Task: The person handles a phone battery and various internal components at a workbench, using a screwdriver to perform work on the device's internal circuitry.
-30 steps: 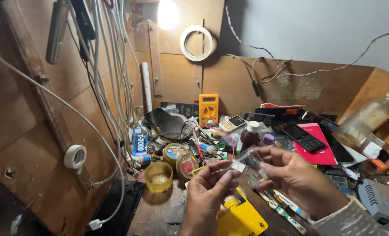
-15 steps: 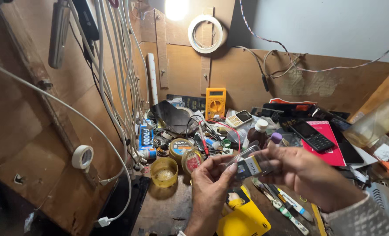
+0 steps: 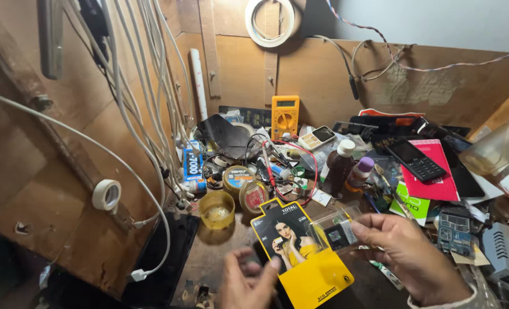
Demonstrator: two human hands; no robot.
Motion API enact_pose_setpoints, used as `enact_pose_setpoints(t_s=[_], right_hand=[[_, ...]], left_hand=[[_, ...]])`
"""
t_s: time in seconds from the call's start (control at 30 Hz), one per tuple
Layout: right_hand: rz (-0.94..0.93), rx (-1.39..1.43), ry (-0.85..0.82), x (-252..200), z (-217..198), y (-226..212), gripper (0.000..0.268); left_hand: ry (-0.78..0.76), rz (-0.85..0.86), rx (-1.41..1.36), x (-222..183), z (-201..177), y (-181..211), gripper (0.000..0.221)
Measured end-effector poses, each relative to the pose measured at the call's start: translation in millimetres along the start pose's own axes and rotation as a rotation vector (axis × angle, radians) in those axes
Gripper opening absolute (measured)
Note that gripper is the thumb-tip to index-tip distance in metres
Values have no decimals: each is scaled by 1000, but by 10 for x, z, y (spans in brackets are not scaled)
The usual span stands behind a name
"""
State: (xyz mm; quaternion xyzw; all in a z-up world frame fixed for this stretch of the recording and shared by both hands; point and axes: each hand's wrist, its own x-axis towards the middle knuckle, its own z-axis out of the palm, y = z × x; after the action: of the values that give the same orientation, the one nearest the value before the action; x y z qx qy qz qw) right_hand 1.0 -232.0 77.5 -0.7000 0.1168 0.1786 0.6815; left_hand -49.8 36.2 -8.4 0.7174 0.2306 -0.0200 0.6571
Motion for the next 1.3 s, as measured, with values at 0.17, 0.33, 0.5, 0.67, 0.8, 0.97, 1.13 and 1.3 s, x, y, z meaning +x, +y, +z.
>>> enact_pose_setpoints(t_s=[0.17,0.33,0.5,0.67,0.8,0.97,1.13,1.3], right_hand=[[83,-20,33,-29,74,288,29],[40,91,85,-184,161,294,29],[-55,179,24,-341,294,234,27],[-139,174,-43,-455,329,305,26],[-203,145,-65,-511,345,354,25],[-187,97,-77,-728,302,386,25],[-190,-3,32,-992,319,234,23],[-488,47,103,-1079,299,-63,15]], left_hand=[[-107,-11,8,1,157,-186,49],[-185,233,-250,-47,160,-153,28],[-354,293,-395,-271,119,190,26],[-755,77,-843,-485,64,503,37],[-1094,-209,-1122,-422,137,497,46],[-1132,-119,-1162,-323,206,277,44],[-1172,-54,-1240,-354,165,216,41],[-1111,4,-1217,-453,-21,227,35]])
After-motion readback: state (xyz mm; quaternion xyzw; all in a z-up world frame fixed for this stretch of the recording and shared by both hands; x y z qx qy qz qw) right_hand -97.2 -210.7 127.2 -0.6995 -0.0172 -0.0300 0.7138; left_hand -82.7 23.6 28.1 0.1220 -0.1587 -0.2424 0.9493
